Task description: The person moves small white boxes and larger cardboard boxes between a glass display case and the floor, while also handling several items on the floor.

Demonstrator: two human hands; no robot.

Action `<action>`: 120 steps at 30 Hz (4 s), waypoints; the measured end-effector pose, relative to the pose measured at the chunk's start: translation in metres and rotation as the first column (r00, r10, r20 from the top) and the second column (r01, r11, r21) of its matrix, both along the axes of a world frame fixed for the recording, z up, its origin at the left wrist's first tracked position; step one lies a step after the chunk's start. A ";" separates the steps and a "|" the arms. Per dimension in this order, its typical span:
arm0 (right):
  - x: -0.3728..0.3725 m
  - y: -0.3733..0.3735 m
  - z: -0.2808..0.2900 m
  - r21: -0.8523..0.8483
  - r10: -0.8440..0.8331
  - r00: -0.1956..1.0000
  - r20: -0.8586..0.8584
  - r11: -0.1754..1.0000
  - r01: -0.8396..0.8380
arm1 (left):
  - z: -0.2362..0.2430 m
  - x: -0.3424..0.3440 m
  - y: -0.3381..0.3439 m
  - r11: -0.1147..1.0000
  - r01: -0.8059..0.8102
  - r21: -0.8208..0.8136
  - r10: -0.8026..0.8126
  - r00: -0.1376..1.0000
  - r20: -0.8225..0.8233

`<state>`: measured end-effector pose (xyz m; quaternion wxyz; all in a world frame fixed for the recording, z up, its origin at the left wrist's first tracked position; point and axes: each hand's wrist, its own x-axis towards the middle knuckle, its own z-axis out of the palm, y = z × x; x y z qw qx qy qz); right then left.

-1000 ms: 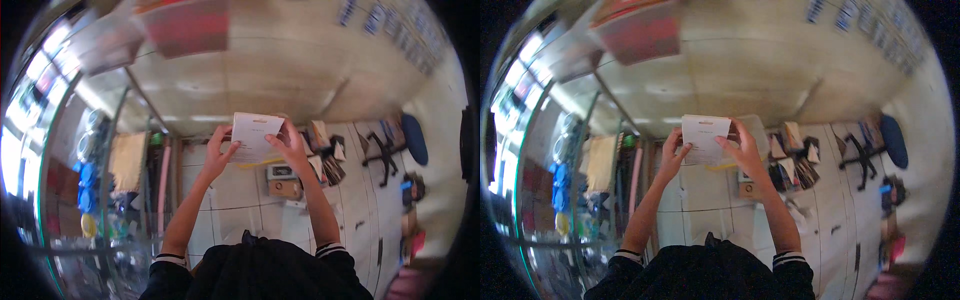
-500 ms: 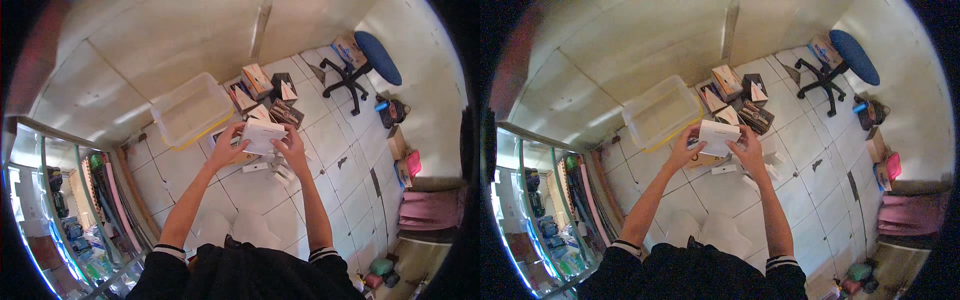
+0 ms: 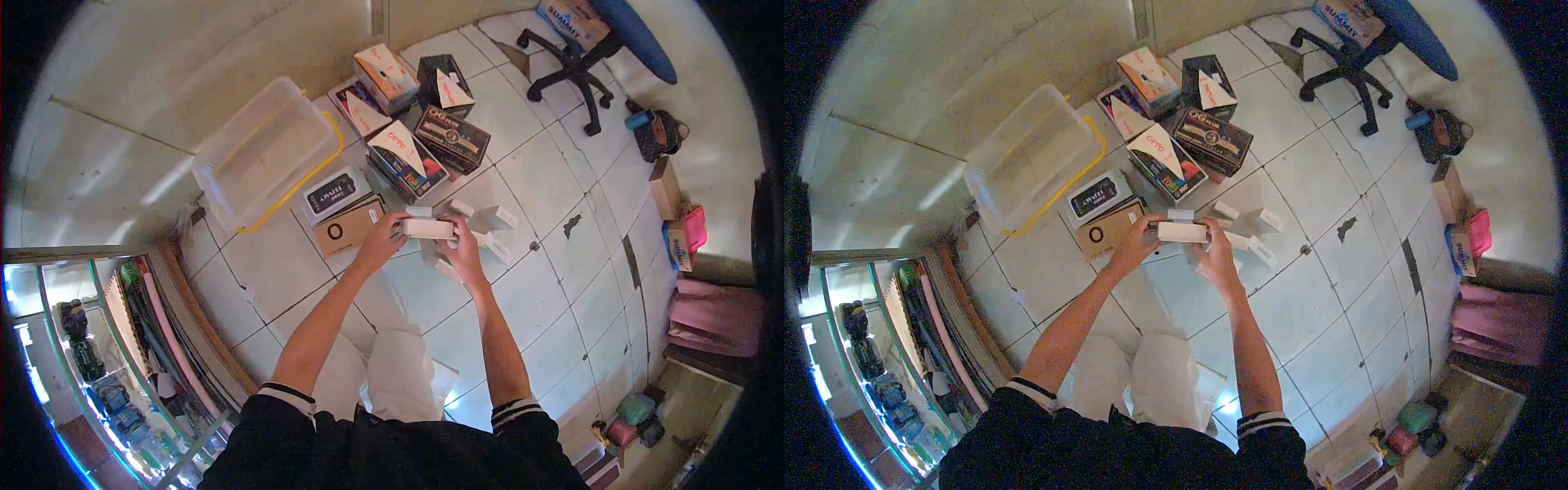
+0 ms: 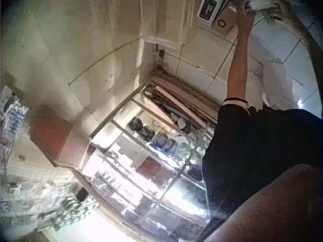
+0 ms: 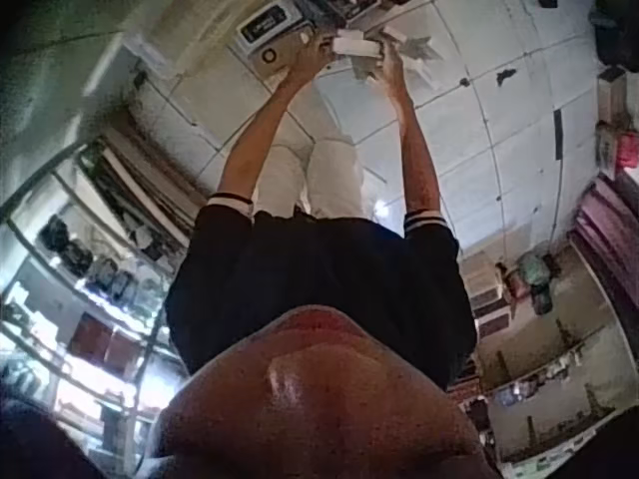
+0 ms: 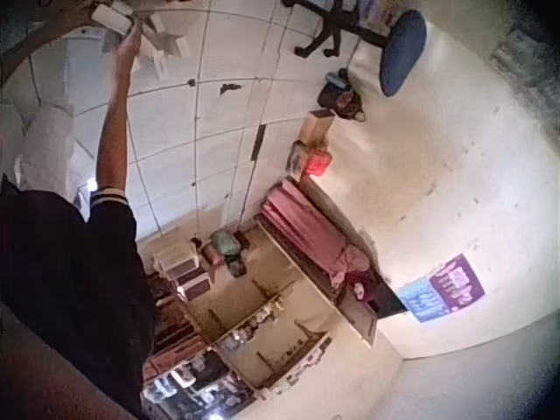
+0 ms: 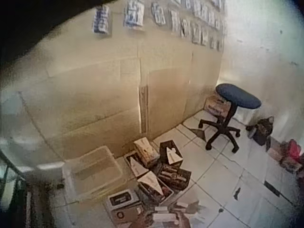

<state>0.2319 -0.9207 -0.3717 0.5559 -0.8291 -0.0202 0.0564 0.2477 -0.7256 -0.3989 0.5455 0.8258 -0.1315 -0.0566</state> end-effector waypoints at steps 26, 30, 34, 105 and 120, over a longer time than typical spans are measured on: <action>0.003 -0.009 -0.087 -0.466 0.262 0.965 0.005 0.854 -0.230 | -0.059 -0.009 -0.023 0.991 0.059 0.117 -0.063 0.998 0.027; 0.007 -0.008 -0.100 -0.486 0.241 0.970 -0.010 0.847 -0.216 | -0.073 -0.006 -0.023 0.976 0.080 0.201 -0.067 0.995 -0.072; 0.009 -0.005 -0.092 -0.523 0.260 0.965 -0.016 0.821 -0.230 | -0.065 -0.003 -0.027 0.988 0.065 0.142 -0.059 0.997 -0.049; -0.186 0.891 0.383 -0.134 0.488 -0.175 0.855 -0.119 -0.984 | 0.404 -0.322 0.697 -0.781 -0.582 -0.226 0.171 -0.548 0.819; -0.247 0.999 0.389 -0.583 0.445 -0.468 0.763 0.162 -0.796 | 0.407 -0.386 0.752 -0.937 -0.021 0.349 0.343 0.137 0.929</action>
